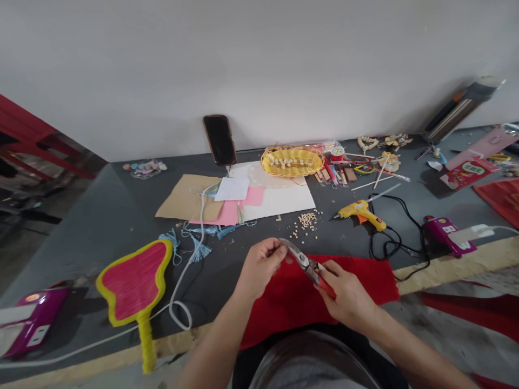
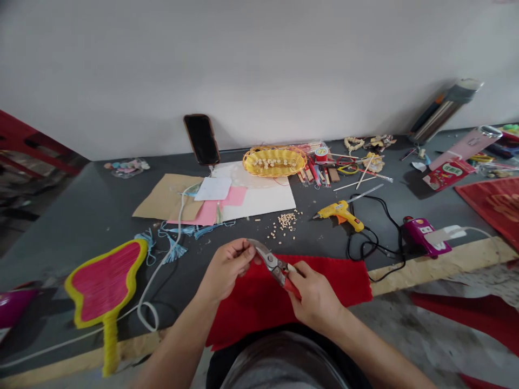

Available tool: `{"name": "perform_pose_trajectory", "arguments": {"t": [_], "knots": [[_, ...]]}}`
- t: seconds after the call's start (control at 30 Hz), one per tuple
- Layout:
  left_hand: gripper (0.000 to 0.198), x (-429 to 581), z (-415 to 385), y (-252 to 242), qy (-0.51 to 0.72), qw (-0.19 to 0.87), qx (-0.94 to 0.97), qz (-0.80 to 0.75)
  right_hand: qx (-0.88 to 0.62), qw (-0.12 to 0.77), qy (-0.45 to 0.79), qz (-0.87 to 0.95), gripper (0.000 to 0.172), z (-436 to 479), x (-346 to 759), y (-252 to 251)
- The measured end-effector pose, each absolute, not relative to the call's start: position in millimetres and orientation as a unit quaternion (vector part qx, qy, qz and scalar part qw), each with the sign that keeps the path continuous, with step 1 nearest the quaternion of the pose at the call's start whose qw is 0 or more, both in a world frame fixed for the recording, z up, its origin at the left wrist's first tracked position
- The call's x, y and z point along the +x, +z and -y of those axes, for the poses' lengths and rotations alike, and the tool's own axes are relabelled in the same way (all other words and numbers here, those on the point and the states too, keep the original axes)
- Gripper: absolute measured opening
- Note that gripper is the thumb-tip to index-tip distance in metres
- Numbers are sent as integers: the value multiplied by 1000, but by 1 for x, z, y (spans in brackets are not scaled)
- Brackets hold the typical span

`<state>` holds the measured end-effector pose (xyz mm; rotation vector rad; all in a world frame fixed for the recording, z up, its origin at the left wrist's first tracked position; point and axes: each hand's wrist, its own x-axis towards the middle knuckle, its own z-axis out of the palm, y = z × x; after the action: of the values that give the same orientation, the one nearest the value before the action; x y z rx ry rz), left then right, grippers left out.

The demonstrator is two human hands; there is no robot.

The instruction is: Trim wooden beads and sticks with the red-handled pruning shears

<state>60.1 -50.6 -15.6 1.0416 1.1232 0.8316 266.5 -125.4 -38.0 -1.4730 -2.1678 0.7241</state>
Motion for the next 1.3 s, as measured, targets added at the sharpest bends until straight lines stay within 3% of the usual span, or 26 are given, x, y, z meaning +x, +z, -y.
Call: {"name": "perform_pose_trajectory", "arguments": {"t": [0.33,0.63,0.8,1.07,1.3], "knots": [[19,48,44,-23,283,518,603,-537,-554,174,202,789,22,120,278,-44],[20,22,-13,-8,197,313,699,-611,-557,278,234,747,19,107,280,-50],[27,19,-78,3,90,168,721,-667,-565,317,272,712,18,102,278,-54],[35,41,-198,-6,100,104,689,-710,-549,309,299,717,16,103,277,-59],[48,46,-267,-18,75,118,671,-728,-533,333,324,707,16,96,278,-60]]}}
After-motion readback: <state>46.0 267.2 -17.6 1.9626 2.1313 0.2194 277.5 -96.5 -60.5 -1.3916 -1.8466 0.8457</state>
